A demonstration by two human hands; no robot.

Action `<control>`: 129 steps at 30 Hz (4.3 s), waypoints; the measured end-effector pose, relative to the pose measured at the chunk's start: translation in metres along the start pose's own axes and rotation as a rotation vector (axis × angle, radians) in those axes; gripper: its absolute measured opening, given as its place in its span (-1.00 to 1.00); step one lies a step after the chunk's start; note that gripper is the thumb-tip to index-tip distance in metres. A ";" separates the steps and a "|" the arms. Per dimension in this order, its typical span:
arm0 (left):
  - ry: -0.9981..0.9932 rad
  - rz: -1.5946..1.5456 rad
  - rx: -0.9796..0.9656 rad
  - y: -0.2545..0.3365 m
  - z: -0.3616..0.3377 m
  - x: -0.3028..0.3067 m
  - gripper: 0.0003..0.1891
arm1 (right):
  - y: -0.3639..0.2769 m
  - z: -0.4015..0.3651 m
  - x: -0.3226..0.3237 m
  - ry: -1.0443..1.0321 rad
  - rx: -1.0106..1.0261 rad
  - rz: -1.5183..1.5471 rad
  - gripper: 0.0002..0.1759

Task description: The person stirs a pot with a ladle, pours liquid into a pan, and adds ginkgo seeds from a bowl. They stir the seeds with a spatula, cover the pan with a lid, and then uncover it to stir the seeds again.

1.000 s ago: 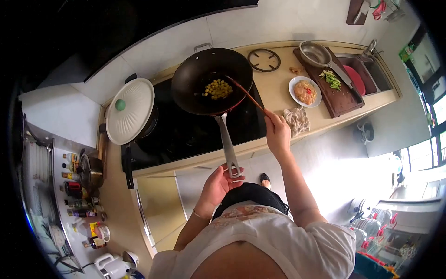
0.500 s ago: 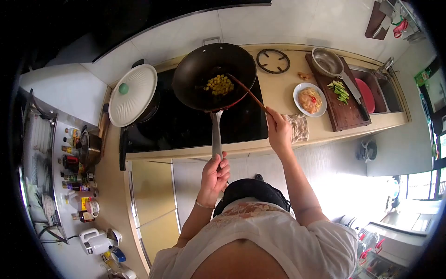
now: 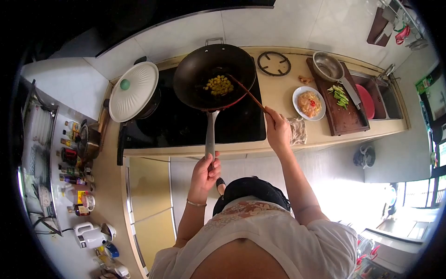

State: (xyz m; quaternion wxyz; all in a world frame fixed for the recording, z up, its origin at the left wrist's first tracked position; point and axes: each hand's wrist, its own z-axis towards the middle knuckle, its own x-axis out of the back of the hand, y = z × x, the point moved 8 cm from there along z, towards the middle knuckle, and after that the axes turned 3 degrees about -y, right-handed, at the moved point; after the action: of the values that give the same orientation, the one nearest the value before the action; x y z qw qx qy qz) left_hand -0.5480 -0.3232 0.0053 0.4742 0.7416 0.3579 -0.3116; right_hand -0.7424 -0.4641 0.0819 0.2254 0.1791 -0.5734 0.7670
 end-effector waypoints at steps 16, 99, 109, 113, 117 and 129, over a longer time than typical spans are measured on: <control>0.434 1.396 -0.573 0.046 -0.017 -0.013 -0.46 | 0.011 0.007 -0.013 -0.177 0.057 -0.216 -0.65; 0.560 1.557 -0.546 0.051 -0.017 -0.025 -0.40 | 0.027 0.015 -0.026 -0.222 0.121 -0.263 -0.62; 0.550 1.612 -0.562 0.052 -0.016 -0.021 -0.40 | 0.024 0.017 -0.024 -0.292 0.079 -0.231 -0.59; 0.552 1.622 -0.576 0.053 -0.017 -0.019 -0.40 | 0.029 0.017 -0.027 -0.223 0.142 -0.237 -0.62; 0.551 1.692 -0.623 0.054 -0.017 -0.020 -0.41 | 0.030 0.019 -0.027 -0.226 0.146 -0.205 -0.62; 0.561 1.701 -0.541 0.052 -0.018 -0.024 -0.38 | 0.028 0.020 -0.024 -0.211 0.175 -0.234 -0.64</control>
State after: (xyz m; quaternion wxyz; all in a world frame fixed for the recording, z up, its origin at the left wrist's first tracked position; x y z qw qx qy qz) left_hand -0.5160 -0.3275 0.0560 0.5958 0.6666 -0.1434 0.4243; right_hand -0.7373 -0.4930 0.0525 0.2352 0.3431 -0.5004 0.7593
